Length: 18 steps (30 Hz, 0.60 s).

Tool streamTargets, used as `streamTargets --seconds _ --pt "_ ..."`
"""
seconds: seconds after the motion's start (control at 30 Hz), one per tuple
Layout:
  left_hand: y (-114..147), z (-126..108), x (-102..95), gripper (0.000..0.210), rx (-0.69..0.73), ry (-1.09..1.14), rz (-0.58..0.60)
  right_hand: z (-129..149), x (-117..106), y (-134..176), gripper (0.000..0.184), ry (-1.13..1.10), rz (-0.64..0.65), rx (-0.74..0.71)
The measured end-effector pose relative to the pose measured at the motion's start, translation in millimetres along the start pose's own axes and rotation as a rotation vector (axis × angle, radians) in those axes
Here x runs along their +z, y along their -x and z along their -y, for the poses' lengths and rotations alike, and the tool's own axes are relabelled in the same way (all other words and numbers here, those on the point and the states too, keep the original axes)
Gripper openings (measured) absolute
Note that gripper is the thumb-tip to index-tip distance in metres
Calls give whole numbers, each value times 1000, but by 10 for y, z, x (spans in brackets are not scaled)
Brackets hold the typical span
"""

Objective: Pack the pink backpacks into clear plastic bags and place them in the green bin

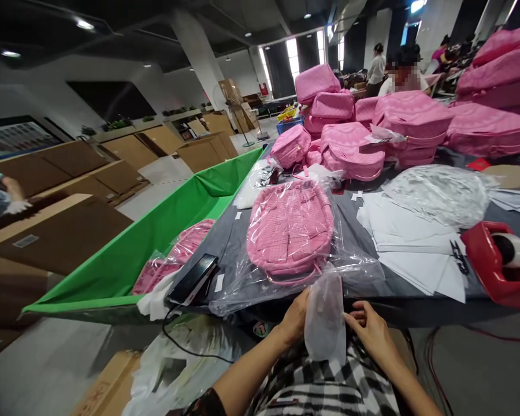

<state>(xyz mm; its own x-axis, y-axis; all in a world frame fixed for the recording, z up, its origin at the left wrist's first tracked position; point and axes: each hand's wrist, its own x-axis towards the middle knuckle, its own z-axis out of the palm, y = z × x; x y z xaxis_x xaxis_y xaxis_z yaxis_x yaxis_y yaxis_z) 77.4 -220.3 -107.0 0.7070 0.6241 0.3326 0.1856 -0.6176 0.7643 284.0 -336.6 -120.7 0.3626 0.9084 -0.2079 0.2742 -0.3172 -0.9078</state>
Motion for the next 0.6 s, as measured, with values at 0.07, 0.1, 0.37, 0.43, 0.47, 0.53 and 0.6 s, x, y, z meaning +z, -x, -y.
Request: streamTargets --seconds 0.07,0.1,0.37,0.43,0.47,0.53,0.6 --pt "-20 40 -4 39 67 -61 54 46 121 -40 55 -88 52 74" --pt "-24 57 -2 42 86 -70 62 68 171 -64 56 -105 59 76" --pt "244 309 88 24 196 -526 -177 -138 213 -193 56 -103 -105 -10" --pt "313 370 97 16 221 -621 -225 -214 229 -191 57 -126 -132 32" --pt "326 381 92 14 249 -661 -225 -242 246 -185 56 -127 -147 39" --pt "304 364 62 22 310 -654 -116 -280 290 -162 56 -131 -169 31" --pt "229 312 13 31 286 -454 85 -292 337 -128 57 -143 -165 9"
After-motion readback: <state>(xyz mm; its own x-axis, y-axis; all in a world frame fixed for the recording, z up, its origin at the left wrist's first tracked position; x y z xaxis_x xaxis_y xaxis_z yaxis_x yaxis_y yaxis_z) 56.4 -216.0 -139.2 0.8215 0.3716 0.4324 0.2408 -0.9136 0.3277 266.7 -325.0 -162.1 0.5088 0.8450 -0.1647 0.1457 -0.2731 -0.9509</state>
